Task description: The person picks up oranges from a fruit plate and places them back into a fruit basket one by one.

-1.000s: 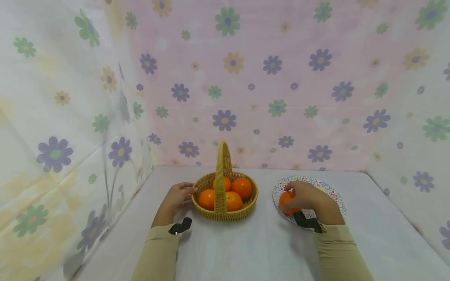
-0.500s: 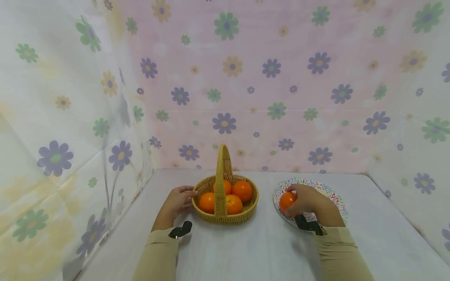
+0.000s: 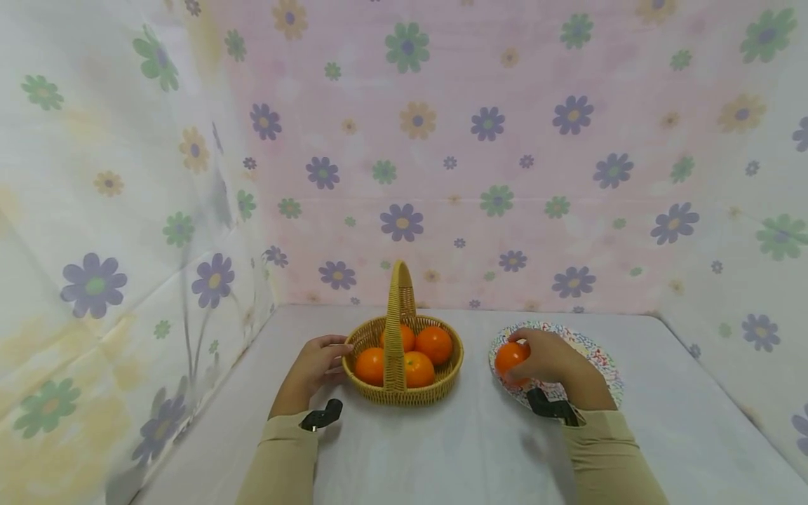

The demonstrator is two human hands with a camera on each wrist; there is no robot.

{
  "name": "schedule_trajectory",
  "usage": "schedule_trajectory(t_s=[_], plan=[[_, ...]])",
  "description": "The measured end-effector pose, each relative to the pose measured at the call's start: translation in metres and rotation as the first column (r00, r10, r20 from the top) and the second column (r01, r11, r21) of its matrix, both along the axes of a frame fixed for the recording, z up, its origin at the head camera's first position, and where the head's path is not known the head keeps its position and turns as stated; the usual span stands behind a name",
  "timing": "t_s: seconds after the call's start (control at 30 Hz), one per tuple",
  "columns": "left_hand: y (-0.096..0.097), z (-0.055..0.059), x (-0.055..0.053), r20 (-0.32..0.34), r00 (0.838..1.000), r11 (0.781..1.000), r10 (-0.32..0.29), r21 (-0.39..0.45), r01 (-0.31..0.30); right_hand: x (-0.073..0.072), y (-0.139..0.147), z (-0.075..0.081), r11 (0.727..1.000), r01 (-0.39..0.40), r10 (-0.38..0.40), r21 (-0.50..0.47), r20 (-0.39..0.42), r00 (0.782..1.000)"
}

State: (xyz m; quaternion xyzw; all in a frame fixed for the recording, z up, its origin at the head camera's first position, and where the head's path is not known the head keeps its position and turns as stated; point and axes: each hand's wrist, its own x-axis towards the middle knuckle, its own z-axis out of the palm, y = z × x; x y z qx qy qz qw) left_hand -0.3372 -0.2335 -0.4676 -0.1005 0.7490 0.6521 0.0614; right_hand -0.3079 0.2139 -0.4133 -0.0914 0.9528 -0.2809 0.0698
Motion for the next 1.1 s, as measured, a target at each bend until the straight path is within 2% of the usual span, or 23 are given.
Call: schedule_trajectory(t_s=[0.33, 0.67, 1.1], plan=[[-0.003, -0.001, -0.007, -0.011, 1.000, 1.000, -0.010, 0.016, 0.010, -0.001, -0.001, 0.005, 0.998, -0.022, 0.022, -0.064, -0.004, 1.000], [-0.002, -0.009, -0.004, 0.009, 1.000, 1.000, 0.004, 0.021, -0.004, 0.001, -0.002, 0.000, 0.997, -0.027, 0.025, -0.069, -0.024, 0.999], [-0.003, -0.003, -0.005, 0.002, 1.000, 1.000, -0.004, 0.014, 0.004, -0.004, -0.005, 0.003, 0.998, -0.028, 0.026, -0.057, -0.046, 0.999]])
